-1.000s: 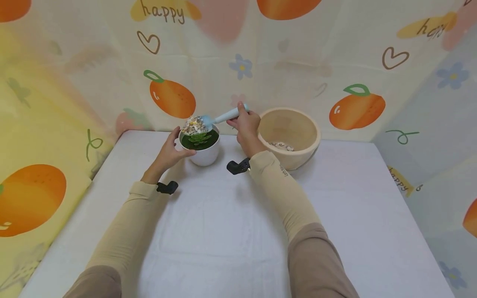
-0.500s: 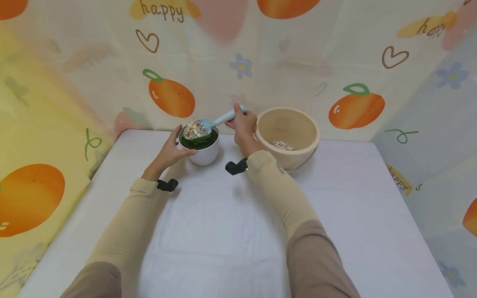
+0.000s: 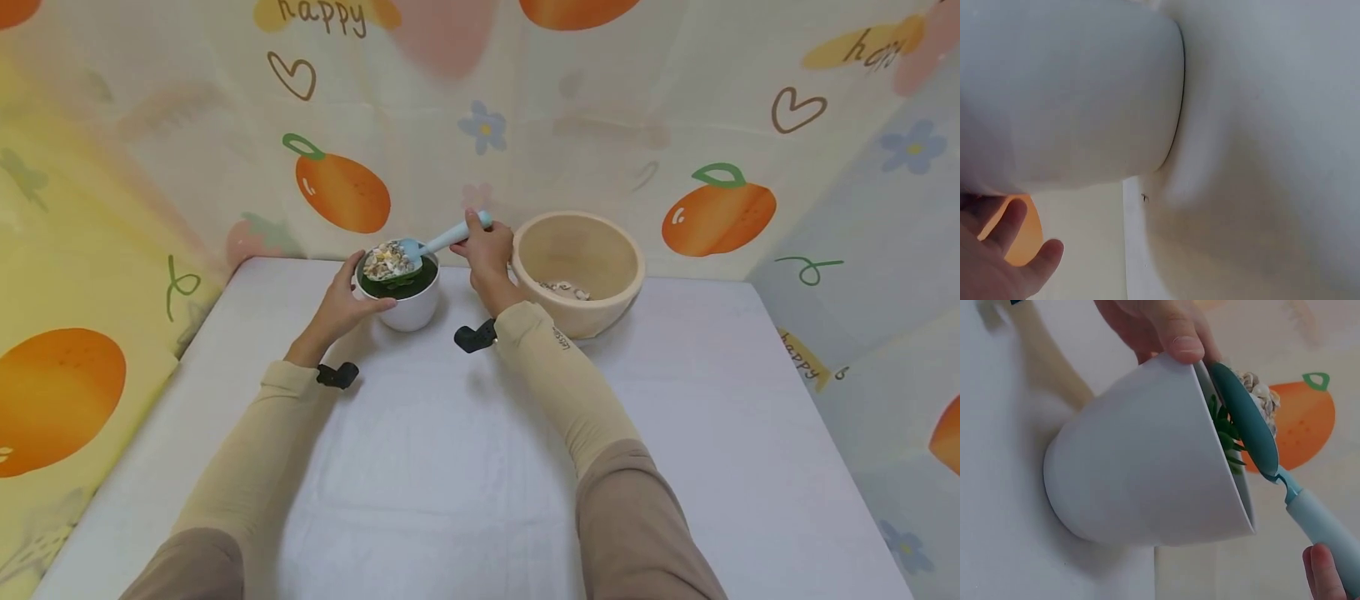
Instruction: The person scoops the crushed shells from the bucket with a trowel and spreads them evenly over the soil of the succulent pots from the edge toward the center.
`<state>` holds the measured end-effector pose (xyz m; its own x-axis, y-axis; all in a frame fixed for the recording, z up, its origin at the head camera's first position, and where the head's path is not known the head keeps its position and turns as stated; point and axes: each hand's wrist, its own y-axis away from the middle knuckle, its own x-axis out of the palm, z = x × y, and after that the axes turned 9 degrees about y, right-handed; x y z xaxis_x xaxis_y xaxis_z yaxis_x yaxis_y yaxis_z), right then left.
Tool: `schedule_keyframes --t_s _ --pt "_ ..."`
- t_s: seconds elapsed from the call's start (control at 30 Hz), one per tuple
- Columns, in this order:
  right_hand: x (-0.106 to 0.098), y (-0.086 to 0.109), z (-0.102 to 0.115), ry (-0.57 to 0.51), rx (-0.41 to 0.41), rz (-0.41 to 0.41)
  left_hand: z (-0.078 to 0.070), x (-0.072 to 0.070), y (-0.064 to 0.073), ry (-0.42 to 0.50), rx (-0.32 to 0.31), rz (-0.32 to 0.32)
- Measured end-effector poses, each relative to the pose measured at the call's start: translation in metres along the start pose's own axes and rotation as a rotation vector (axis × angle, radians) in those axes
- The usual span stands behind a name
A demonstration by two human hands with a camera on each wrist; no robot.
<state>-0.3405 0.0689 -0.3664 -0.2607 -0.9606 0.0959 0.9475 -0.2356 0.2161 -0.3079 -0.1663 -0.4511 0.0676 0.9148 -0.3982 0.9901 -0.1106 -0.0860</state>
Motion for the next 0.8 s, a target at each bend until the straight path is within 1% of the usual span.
schedule_keyframes --t_s 0.13,0.23,0.4,0.53,0.63,0.8 --pt "0.0006 0.0010 -0.0001 0.074 -0.043 0.006 -0.0010 0.0047 0.0051 -0.017 0.004 -0.030" --pt "0.0019 0.0018 0.0002 0.131 -0.094 0.009 -0.0016 0.0061 0.0074 -0.029 -0.005 -0.034" --pt "0.0047 0.0014 0.0003 0.157 -0.146 0.006 -0.0021 0.0017 0.0056 -0.047 -0.018 -0.009" --pt "0.0060 0.0018 0.0017 0.169 -0.176 0.003 -0.0025 -0.0027 0.0007 -0.036 -0.031 0.029" --pt "0.0061 0.0027 0.0032 0.203 -0.211 -0.004 -0.0020 -0.0030 -0.0019 -0.028 -0.040 0.048" --pt "0.0063 0.0029 0.0036 0.269 -0.261 -0.008 0.0001 -0.0003 -0.0008 -0.010 -0.035 0.026"
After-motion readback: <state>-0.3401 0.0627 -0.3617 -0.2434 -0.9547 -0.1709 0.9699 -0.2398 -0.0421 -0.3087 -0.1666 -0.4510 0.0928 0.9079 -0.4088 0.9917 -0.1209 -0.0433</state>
